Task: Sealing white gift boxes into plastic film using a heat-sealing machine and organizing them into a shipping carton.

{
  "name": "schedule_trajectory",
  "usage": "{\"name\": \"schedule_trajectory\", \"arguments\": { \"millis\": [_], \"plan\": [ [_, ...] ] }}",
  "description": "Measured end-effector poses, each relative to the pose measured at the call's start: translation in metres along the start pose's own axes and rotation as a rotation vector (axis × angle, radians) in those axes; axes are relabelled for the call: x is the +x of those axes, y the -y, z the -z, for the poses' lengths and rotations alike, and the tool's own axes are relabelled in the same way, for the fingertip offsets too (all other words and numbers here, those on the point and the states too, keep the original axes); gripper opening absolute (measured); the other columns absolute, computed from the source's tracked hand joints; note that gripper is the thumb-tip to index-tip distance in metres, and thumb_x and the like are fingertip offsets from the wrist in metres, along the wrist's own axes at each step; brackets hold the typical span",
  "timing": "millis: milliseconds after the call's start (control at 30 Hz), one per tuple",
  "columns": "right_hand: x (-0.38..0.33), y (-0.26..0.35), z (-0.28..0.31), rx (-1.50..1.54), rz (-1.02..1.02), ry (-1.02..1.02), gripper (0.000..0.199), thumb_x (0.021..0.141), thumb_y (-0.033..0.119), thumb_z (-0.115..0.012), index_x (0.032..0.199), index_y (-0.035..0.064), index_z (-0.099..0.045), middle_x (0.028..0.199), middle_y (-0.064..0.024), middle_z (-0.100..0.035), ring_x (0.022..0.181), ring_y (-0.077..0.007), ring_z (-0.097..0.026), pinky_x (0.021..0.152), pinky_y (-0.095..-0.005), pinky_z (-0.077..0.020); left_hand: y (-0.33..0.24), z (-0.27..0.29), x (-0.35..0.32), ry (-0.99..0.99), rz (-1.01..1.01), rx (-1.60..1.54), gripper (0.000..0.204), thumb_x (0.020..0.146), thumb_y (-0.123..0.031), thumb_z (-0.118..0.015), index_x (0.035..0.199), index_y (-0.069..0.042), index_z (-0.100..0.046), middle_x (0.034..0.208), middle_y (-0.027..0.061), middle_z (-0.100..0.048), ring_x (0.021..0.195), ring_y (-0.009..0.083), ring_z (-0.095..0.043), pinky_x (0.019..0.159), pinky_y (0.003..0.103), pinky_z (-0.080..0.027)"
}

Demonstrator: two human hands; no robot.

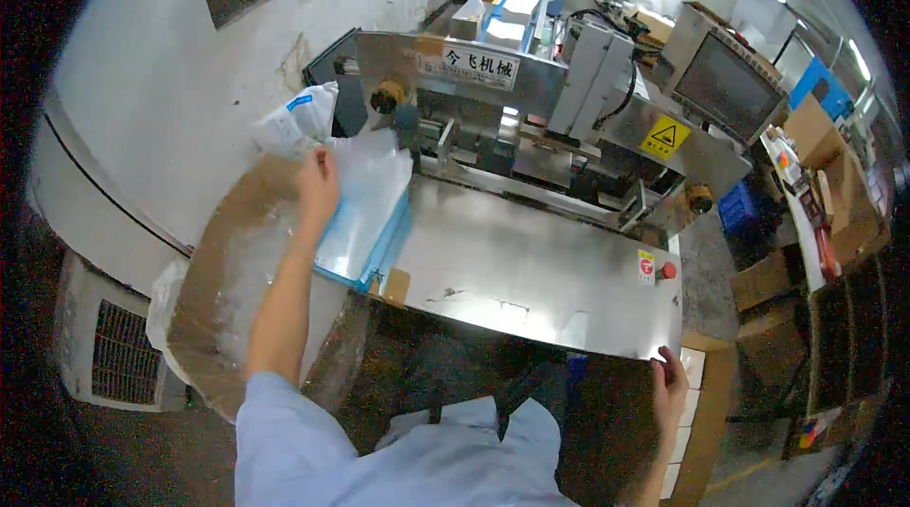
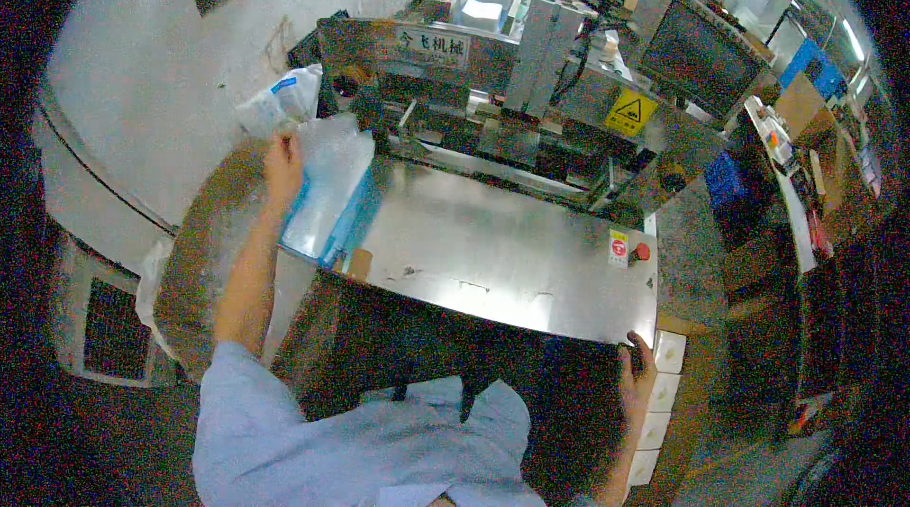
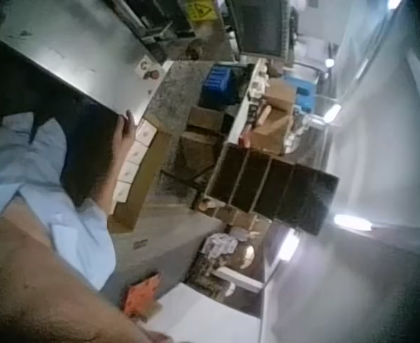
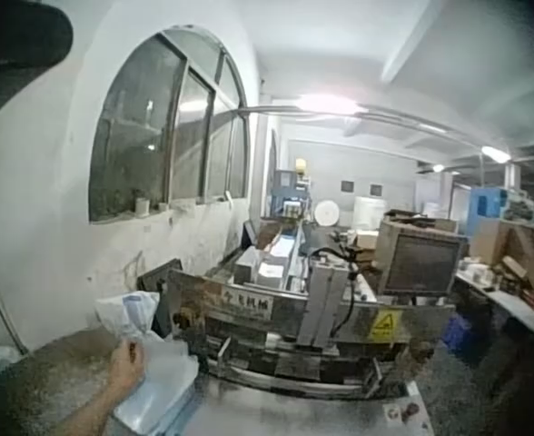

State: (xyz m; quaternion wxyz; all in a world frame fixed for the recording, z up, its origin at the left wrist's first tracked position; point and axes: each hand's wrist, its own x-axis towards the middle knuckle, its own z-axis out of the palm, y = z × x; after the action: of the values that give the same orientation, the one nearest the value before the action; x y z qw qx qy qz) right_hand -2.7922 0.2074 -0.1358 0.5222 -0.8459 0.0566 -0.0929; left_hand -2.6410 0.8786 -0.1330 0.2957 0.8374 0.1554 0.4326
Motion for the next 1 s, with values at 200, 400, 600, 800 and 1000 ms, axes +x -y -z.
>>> {"name": "schedule_trajectory", "arguments": {
  "millis": [200, 400, 600, 800, 1000],
  "plan": [
    [0.011, -0.003, -0.014, -0.04, 0.01, 0.099, 0.037, 0.094, 0.009, -0.062, 0.129, -0.0025, -0.056, 0.12, -0.0138, -0.064, 0.106, -0.0191, -0.062, 0.094, -0.03, -0.0477, -0.016, 0.001, -0.001, 0.2, 0.019, 0.05, 0.023, 0.094, -0.025, -0.058, 0.095, -0.002, -0.062, 0.086, 0.0194, -0.067, 0.076, 0.0348, -0.066, 0.069, 0.042, -0.051],
    [0.012, -0.026, -0.02, -0.099, 0.106, 0.114, 0.038, 0.095, 0.009, -0.062, 0.13, -0.0022, -0.055, 0.12, -0.0129, -0.065, 0.103, -0.0183, -0.065, 0.09, -0.0289, -0.0497, -0.005, 0.002, 0.004, 0.122, -0.157, 0.2, 0.024, 0.092, -0.026, -0.062, 0.105, -0.007, -0.069, 0.092, 0.0175, -0.07, 0.085, 0.0362, -0.068, 0.078, 0.045, -0.052],
    [0.013, 0.005, -0.024, -0.05, 0.083, 0.122, 0.038, 0.093, 0.009, -0.063, 0.129, -0.0012, -0.057, 0.122, -0.0148, -0.064, 0.11, -0.0217, -0.063, 0.094, -0.0319, -0.0485, -0.07, 0.018, 0.007, -0.098, -0.435, 0.105, 0.021, 0.095, -0.024, -0.06, 0.107, -0.009, -0.07, 0.085, 0.0159, -0.071, 0.084, 0.0304, -0.071, 0.078, 0.04, -0.054],
    [0.021, 0.107, -0.083, -0.231, 0.576, 0.034, 0.062, 0.079, 0.009, -0.076, 0.135, 0.0053, -0.051, 0.141, -0.0181, -0.05, 0.128, -0.0339, -0.051, 0.104, -0.0439, -0.0438, -0.19, 0.019, -0.089, 0.519, -0.387, -0.314, 0.018, 0.092, -0.019, -0.062, 0.1, -0.006, -0.07, 0.091, 0.0154, -0.071, 0.08, 0.0283, -0.07, 0.071, 0.038, -0.054],
    [0.014, 0.139, -0.114, -0.074, 0.637, 0.434, 0.027, 0.083, 0.012, -0.073, 0.107, 0.0039, -0.063, 0.098, -0.0171, -0.066, 0.093, -0.0371, -0.065, 0.081, -0.0435, -0.0525, -0.284, 0.038, -0.177, 0.807, -0.467, -0.646, 0.013, 0.087, -0.01, -0.066, 0.098, -0.005, -0.069, 0.087, 0.0149, -0.069, 0.073, 0.0302, -0.069, 0.066, 0.035, -0.056]
  ]
}}
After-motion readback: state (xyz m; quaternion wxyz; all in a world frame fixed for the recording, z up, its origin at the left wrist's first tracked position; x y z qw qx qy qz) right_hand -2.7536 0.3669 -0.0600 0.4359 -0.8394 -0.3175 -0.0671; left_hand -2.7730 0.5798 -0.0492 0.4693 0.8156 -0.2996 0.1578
